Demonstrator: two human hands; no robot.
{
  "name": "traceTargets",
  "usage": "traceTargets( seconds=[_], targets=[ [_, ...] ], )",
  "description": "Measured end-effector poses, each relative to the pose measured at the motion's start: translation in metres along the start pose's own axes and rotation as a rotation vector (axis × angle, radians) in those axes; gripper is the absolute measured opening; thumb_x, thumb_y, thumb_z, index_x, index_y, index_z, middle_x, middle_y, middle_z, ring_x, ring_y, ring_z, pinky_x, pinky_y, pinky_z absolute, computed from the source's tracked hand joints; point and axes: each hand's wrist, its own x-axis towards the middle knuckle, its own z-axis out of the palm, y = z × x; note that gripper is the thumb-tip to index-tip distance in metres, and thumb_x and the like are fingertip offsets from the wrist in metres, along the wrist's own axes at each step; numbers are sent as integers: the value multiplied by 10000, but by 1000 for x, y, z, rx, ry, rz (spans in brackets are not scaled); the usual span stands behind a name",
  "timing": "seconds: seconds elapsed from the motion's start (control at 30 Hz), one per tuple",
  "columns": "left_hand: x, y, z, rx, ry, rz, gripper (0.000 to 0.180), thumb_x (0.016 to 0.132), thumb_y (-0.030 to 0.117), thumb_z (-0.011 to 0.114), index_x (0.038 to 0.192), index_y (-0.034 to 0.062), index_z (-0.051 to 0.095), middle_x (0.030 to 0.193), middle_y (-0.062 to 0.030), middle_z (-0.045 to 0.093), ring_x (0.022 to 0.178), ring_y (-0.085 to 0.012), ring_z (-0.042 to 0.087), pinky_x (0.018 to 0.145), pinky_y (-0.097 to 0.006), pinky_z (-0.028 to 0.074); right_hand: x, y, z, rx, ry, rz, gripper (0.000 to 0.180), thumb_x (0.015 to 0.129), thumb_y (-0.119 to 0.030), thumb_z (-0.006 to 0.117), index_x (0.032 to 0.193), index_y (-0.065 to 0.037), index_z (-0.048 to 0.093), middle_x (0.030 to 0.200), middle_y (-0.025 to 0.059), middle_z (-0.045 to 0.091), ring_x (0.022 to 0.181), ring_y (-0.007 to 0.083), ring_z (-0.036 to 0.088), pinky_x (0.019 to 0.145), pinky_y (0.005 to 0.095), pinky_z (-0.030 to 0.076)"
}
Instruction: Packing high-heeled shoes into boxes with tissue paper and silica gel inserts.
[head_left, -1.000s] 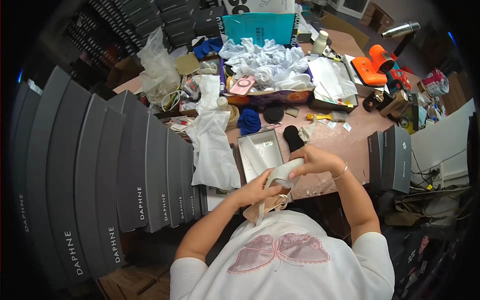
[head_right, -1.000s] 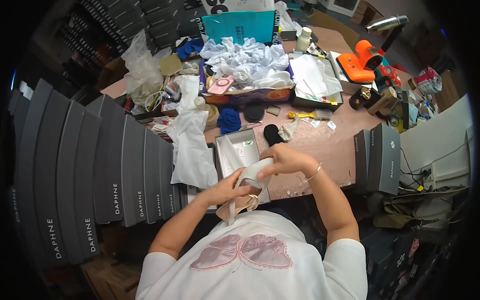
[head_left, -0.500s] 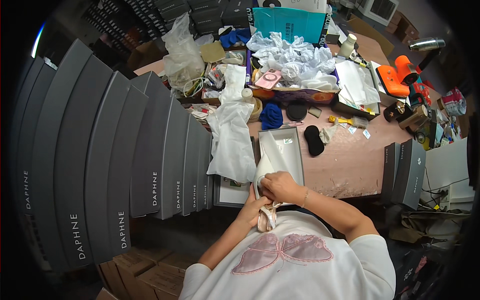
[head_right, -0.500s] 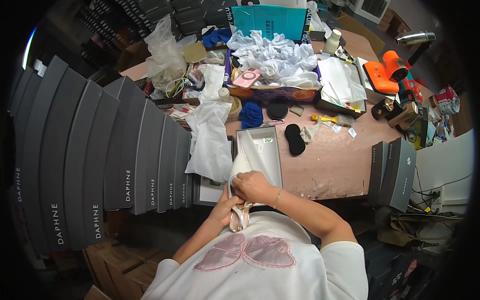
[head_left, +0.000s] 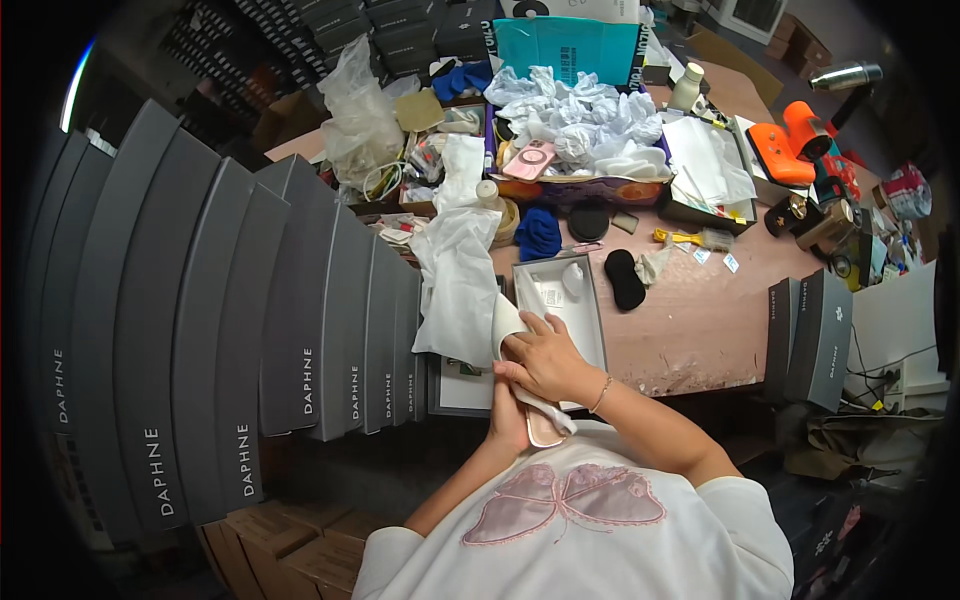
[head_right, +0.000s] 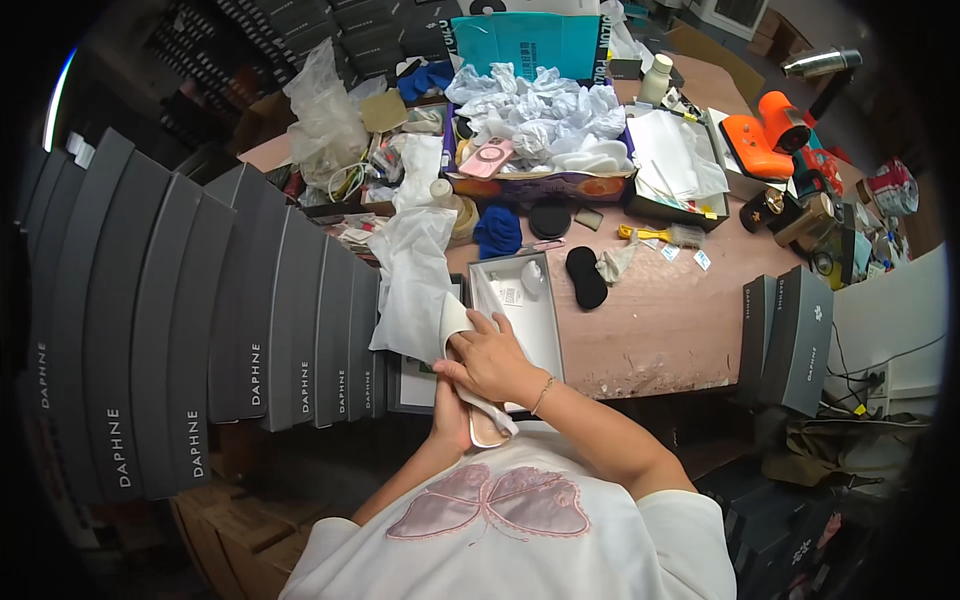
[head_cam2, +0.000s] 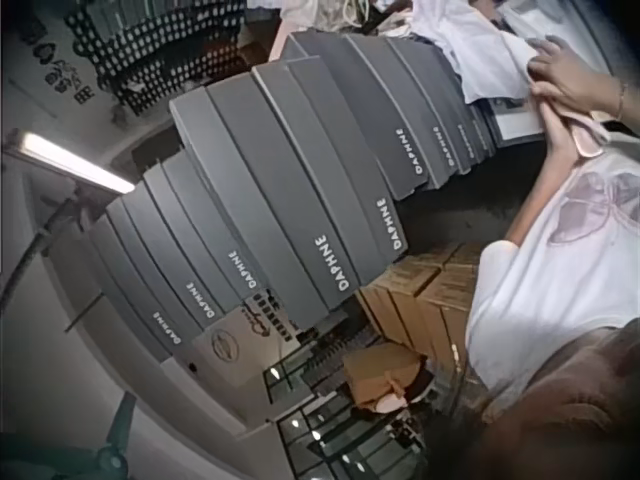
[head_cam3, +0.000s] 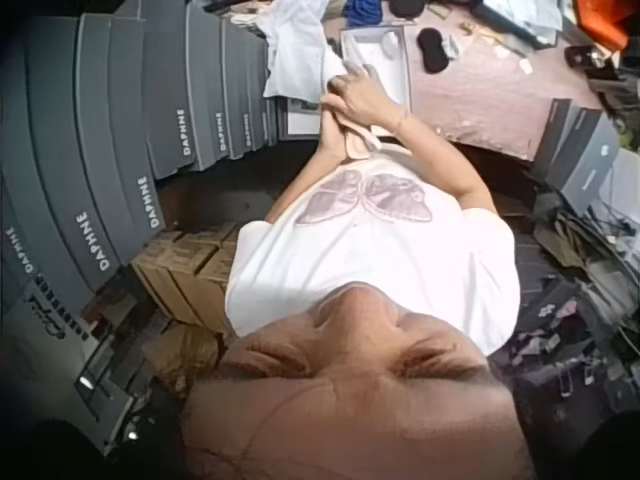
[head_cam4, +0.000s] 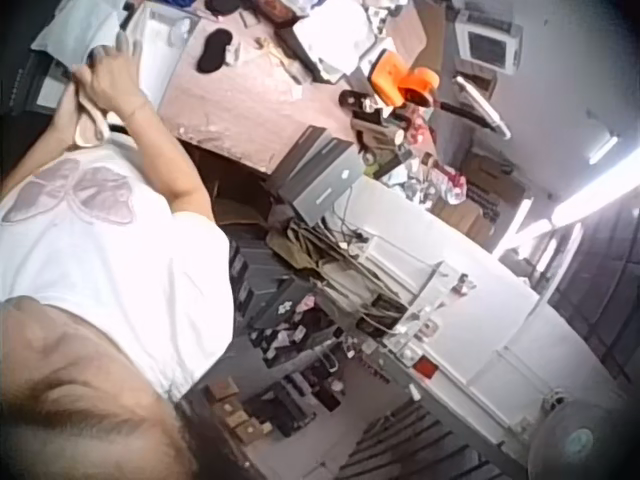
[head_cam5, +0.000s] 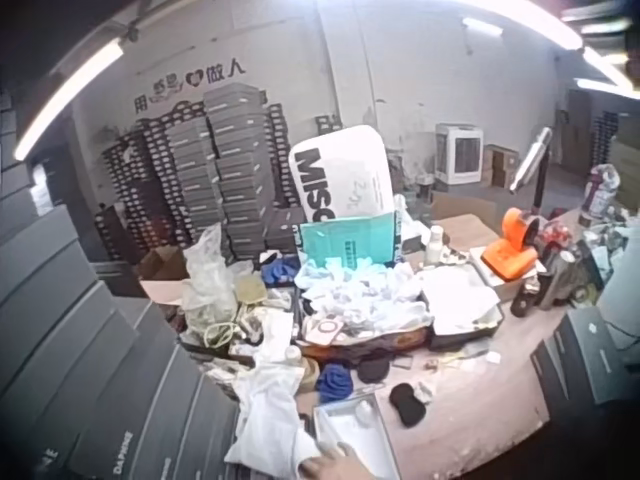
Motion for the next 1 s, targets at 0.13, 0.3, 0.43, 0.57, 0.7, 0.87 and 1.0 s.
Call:
traceTargets(
  seconds=[0.13,0.3,0.43,0.57,0.7,0.87,1.0],
  targets=[
    [3,-12,25,25,-24,8,762,924,669,292,1465,136,230,1468,-70,331,1343,-235,339,1106,-428,284,21,25,22,81,-188,240,695,941,-592,317,1135,25,573,1256,253,513,1366,440,251,1055,662,157],
    [6,-13,-9,137,-3,-75,812,893,706,326,1485,168,187,1484,-88,302,1350,-259,324,1102,-443,284,24,31,31,189,-259,266,741,943,-613,276,1083,36,606,1257,263,514,1380,463,202,1063,668,143],
    [39,37,-13,136,-81,-74,644,945,608,367,1428,190,282,1277,-138,516,1148,-238,538,974,-425,436,-14,13,20,234,-214,178,704,956,-581,296,966,43,620,1210,254,546,1376,416,256,1039,685,170],
    [69,40,-14,416,3,44,427,1020,378,377,1354,113,352,1057,-110,576,995,-189,579,857,-329,503,-26,-5,15,27,-74,76,670,947,-555,366,933,71,605,1178,255,564,1379,396,271,1032,694,175],
    [64,48,4,387,-23,38,333,1023,324,383,1278,111,392,920,-118,601,853,-225,633,725,-367,547,-55,-31,-24,-217,180,-16,429,925,-433,502,909,-13,584,1137,152,593,1238,346,441,967,572,310],
    [73,42,6,367,-82,42,311,1024,333,374,1236,106,384,873,-125,593,822,-240,636,705,-370,554,-55,-11,-25,99,64,-126,436,924,-448,496,980,-20,552,965,157,560,1048,344,511,983,547,325],
    [76,36,21,467,-55,-6,338,1015,379,386,1224,114,395,846,-118,595,779,-233,634,699,-369,544,-47,12,-7,125,-65,-48,583,960,-510,370,958,44,552,969,227,536,1056,377,501,1014,608,255]
  ],
)
